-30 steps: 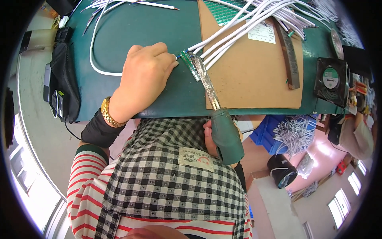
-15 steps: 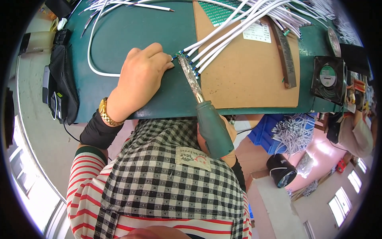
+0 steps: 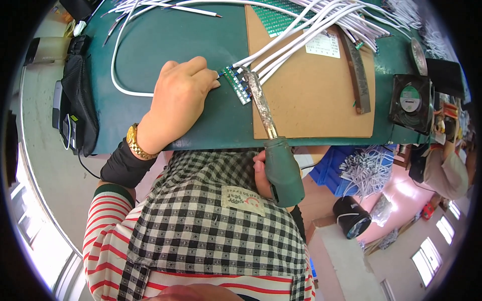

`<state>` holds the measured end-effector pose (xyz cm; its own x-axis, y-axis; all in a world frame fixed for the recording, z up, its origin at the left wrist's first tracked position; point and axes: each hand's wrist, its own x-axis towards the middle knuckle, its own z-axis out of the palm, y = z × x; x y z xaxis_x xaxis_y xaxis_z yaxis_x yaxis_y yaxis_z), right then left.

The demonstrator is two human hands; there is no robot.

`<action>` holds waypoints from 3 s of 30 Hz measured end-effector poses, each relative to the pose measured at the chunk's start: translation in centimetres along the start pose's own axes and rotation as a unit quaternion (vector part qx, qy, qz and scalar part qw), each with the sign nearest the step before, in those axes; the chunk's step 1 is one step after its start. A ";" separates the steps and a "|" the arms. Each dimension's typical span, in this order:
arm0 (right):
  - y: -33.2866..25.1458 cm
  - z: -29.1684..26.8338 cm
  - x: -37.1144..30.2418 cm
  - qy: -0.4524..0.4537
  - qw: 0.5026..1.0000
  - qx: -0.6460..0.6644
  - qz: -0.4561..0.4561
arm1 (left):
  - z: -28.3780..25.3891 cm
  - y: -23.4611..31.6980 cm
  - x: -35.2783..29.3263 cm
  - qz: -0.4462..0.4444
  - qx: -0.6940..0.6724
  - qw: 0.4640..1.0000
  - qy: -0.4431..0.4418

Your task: The person solders wires to a printed circuit board using a soldering gun.

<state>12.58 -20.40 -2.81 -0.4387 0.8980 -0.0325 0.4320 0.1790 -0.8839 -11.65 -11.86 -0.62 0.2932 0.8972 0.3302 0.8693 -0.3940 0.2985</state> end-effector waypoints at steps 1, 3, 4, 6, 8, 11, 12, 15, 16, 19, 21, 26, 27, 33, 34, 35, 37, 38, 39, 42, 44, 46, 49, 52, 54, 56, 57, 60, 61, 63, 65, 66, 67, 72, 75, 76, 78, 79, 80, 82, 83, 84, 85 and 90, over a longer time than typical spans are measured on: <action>0.1 0.3 -0.1 0.032 0.998 0.056 0.017 | -0.1 -0.1 0.0 0.002 0.001 1.000 -0.003; 0.6 0.4 -0.3 0.049 0.997 0.060 0.002 | -0.3 0.1 0.5 0.008 -0.001 1.000 -0.006; 0.9 0.5 -0.4 0.063 0.996 0.066 -0.010 | -0.5 0.3 0.7 0.010 -0.003 1.000 -0.012; 1.9 1.3 -1.1 0.105 0.993 0.059 0.021 | -0.4 0.2 0.7 0.024 0.006 1.000 -0.005; 2.2 1.7 -1.0 0.158 0.985 0.055 0.048 | 0.0 -0.2 0.8 0.031 -0.006 1.000 0.000; 2.1 1.7 -0.9 0.175 0.978 0.106 0.035 | -0.3 -0.2 0.5 0.044 0.001 0.999 0.001; 1.9 1.5 -0.9 0.167 0.976 0.135 0.036 | -0.5 -0.1 0.4 0.040 -0.005 0.999 -0.012; 1.5 1.5 -1.0 0.180 0.961 0.212 0.014 | -0.7 -0.2 0.4 0.040 -0.018 0.999 -0.032; 1.5 1.6 -1.1 0.195 0.946 0.258 -0.001 | -0.9 -0.3 0.6 0.039 -0.030 0.998 -0.046; 2.3 2.0 -1.5 0.216 0.937 0.276 0.001 | -2.1 -0.7 1.5 0.023 -0.073 0.991 -0.111; 1.9 1.7 -1.8 0.243 0.920 0.302 0.052 | -3.3 -2.2 3.7 0.075 -0.090 0.978 -0.172; 2.8 2.1 -2.7 0.255 0.905 0.340 0.026 | -3.5 -9.2 13.3 0.018 -0.119 0.993 0.003; 2.8 2.2 -2.9 0.264 0.900 0.345 0.036 | -3.1 -11.3 15.4 0.024 -0.087 0.995 0.047; 2.7 1.6 -3.3 0.255 0.918 0.303 0.027 | 0.0 -19.3 24.3 -0.056 0.079 0.993 -0.061; 3.0 1.5 -3.2 0.260 0.917 0.303 0.024 | 0.0 -19.7 25.1 -0.050 0.079 0.994 -0.058; 3.0 1.5 -3.4 0.264 0.922 0.282 0.017 | 0.1 -19.6 25.8 -0.043 0.104 0.987 -0.114; 3.4 1.7 -3.6 0.276 0.925 0.263 0.013 | -0.1 -19.2 26.7 -0.029 0.148 0.971 -0.186; 3.7 1.8 -3.6 0.286 0.919 0.270 0.018 | -0.4 -19.1 26.7 -0.011 0.192 0.962 -0.192; 3.8 1.8 -3.5 0.294 0.915 0.276 0.020 | -0.5 -19.6 26.3 0.041 0.204 0.968 -0.144; 3.2 1.5 -3.3 0.293 0.905 0.306 0.022 | -2.6 -21.3 24.9 0.164 0.183 0.969 0.030; 3.0 1.1 -3.3 0.286 0.912 0.294 0.001 | -5.4 -21.4 24.2 0.175 0.127 0.973 0.079; 3.2 1.1 -3.5 0.284 0.916 0.282 -0.016 | -7.7 -18.3 22.2 0.137 0.104 0.977 0.126; 3.4 1.6 -3.5 0.309 0.904 0.293 -0.023 | -10.4 -14.0 17.5 0.166 0.107 0.969 0.146; 3.5 2.0 -3.2 0.360 0.875 0.324 -0.006 | -11.9 -9.7 11.3 0.150 0.011 0.988 0.028; 3.4 1.8 -2.5 0.365 0.868 0.335 -0.023 | -11.8 -8.0 6.8 0.063 -0.032 0.991 -0.113; 2.3 1.6 -1.9 0.376 0.854 0.359 -0.009 | -10.4 -6.4 4.8 0.005 -0.043 0.981 -0.190; 2.1 1.4 -1.6 0.375 0.855 0.357 -0.006 | -9.5 -6.1 4.2 0.017 -0.025 0.978 -0.205; 2.3 1.0 -0.9 0.367 0.861 0.352 -0.017 | -7.4 -3.7 5.2 -0.007 -0.055 0.979 -0.199; 2.4 0.9 -0.8 0.360 0.861 0.356 -0.044 | -6.4 -2.9 5.8 0.020 -0.086 0.986 -0.143; 2.2 0.9 -0.7 0.355 0.862 0.360 -0.039 | -4.4 -2.0 7.1 0.045 -0.124 0.987 -0.091; 2.0 1.0 -0.8 0.348 0.866 0.357 -0.047 | -2.2 -1.6 8.4 0.080 -0.146 0.979 -0.118; 2.2 1.0 -1.0 0.347 0.868 0.351 -0.047 | -1.0 -1.6 8.9 0.079 -0.151 0.979 -0.115; 2.5 1.1 -1.2 0.343 0.865 0.361 -0.053 | 0.3 -1.6 9.2 0.091 -0.148 0.978 -0.118; 2.4 0.2 -2.3 0.329 0.871 0.362 -0.038 | 1.4 -1.1 8.5 0.066 -0.140 0.981 -0.120; 2.6 0.1 -2.5 0.325 0.862 0.385 -0.059 | 1.0 -1.2 7.2 0.001 -0.121 0.991 -0.057; 2.7 0.2 -2.6 0.320 0.863 0.386 -0.061 | 0.8 -1.6 6.8 0.002 -0.147 0.989 -0.008; 3.0 0.3 -2.8 0.303 0.866 0.394 -0.054 | -0.7 -1.0 6.1 -0.019 -0.203 0.978 -0.038; 3.0 0.6 -2.6 0.310 0.860 0.402 -0.052 | -1.7 -0.3 5.7 -0.040 -0.259 0.962 -0.070; 3.1 0.8 -2.3 0.306 0.861 0.403 -0.048 | -2.8 0.6 5.0 -0.046 -0.260 0.962 -0.071; 2.7 0.8 -2.1 0.300 0.871 0.384 -0.057 | -4.5 2.5 3.6 -0.149 -0.428 0.866 -0.212; 1.9 0.8 -1.9 0.297 0.867 0.398 -0.047 | -4.5 2.9 2.5 -0.155 -0.438 0.864 -0.196; 1.6 0.7 -1.5 0.299 0.867 0.398 -0.040 | -4.4 3.3 1.8 -0.158 -0.440 0.860 -0.202; 1.5 0.6 -1.1 0.287 0.877 0.383 -0.038 | -4.3 3.8 1.2 -0.181 -0.488 0.828 -0.210; -0.9 -0.7 1.2 0.189 0.886 0.424 0.019 | -3.3 5.8 -0.3 -0.207 -0.612 0.725 -0.238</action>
<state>12.23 -19.17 -1.71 -0.0725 0.9960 -0.0526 -0.3759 -0.0762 -0.9235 -8.02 -15.07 4.00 0.4651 0.8417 -0.2741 0.0034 0.3080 0.9514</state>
